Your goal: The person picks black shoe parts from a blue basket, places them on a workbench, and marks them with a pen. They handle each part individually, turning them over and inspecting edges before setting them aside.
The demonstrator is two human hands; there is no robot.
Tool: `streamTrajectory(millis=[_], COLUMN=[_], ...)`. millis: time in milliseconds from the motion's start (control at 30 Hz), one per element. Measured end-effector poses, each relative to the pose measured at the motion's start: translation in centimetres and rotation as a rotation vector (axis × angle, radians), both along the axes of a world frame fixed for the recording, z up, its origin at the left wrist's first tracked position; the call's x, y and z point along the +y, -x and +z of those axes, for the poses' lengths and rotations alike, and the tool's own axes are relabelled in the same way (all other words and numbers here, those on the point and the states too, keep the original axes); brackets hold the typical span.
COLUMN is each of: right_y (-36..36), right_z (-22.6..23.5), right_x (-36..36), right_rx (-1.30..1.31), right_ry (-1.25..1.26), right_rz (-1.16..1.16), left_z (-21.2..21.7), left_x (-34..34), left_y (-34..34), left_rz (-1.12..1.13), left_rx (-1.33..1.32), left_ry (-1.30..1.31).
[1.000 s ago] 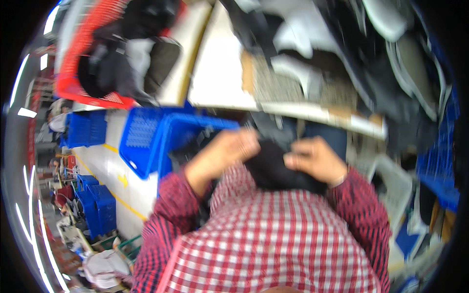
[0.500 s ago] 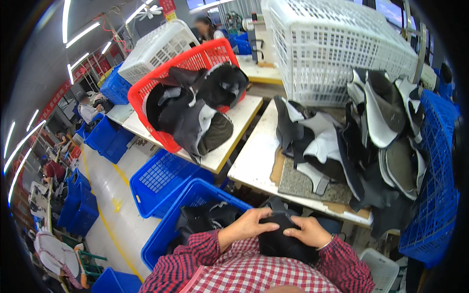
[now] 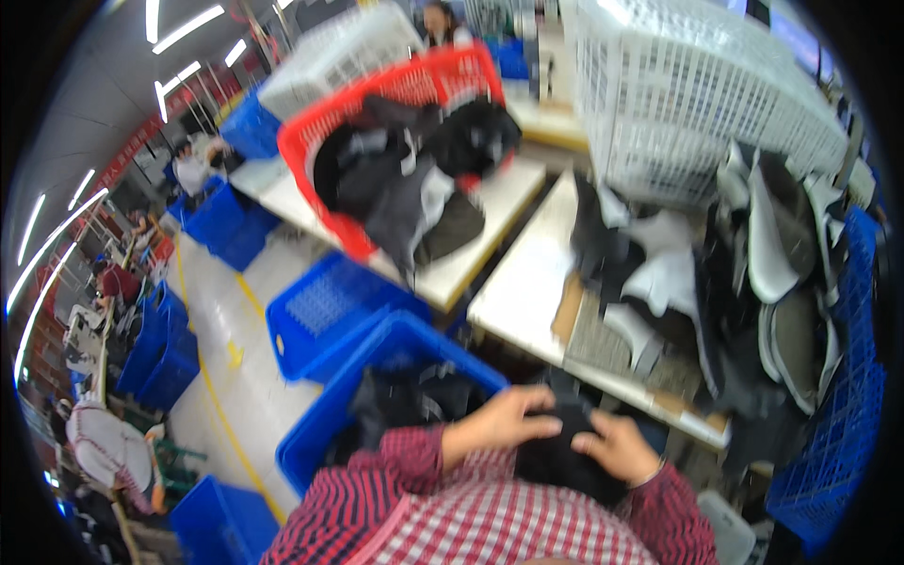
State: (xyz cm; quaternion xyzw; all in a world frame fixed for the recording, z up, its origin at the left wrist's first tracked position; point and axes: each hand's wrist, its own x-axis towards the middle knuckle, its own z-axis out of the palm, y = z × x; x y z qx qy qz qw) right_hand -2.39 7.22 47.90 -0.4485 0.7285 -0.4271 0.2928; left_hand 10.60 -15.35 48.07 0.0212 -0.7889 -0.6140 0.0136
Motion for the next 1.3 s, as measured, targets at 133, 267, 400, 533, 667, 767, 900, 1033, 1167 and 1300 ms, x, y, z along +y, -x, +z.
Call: streamTrajectory(millis=[133, 267, 400, 533, 667, 767, 900, 1033, 1167, 1300], right_y=[0.1, 0.6, 0.8, 1.0, 1.1, 0.9, 0.3, 0.2, -0.1, -0.7], right_z=[-0.5, -0.8, -0.9, -0.6, -0.1, -0.1, 0.0, 0.8, -0.4, -1.4], right_x=[-0.1, -0.3, -0.3, -0.1, 0.1, 0.1, 0.1, -0.2, 1.0, 1.6], right_rx=[-0.067, -0.114, -0.218, -0.210, -0.153, -0.134, -0.142, 0.029, 0.044, 0.060], right_ry=[-0.031, 0.002, -0.049, -0.054, -0.056, -0.068, -0.007, 0.098, 0.094, 0.073], right_rz=[-0.007, -0.012, -0.005, 0.006, 0.022, -0.014, -0.051, -0.037, -0.073, -0.086], left_z=[-0.1, 0.5, 0.9, 0.7, 0.9, 1.2, 1.8, 2.1, 0.5, 0.1], left_x=[-0.2, -0.6, -0.5, 0.0, 0.4, 0.7, 1.2, 1.6, 2.1, 3.3], left_y=[0.3, 0.9, 1.1, 1.0, 0.9, 0.8, 0.6, 0.8, 0.8, 0.3], left_rz=[0.014, -0.042, -0.094, -0.027, 0.004, -0.004, 0.018, 0.056, 0.107, 0.121], left_rx=[-0.065, -0.092, -0.095, -0.122, -0.071, -0.091, -0.109, -0.027, 0.015, -0.087], left_ry=[0.090, 0.068, -0.089, -0.056, 0.088, 0.091, 0.060, 0.123, 0.245, 0.108])
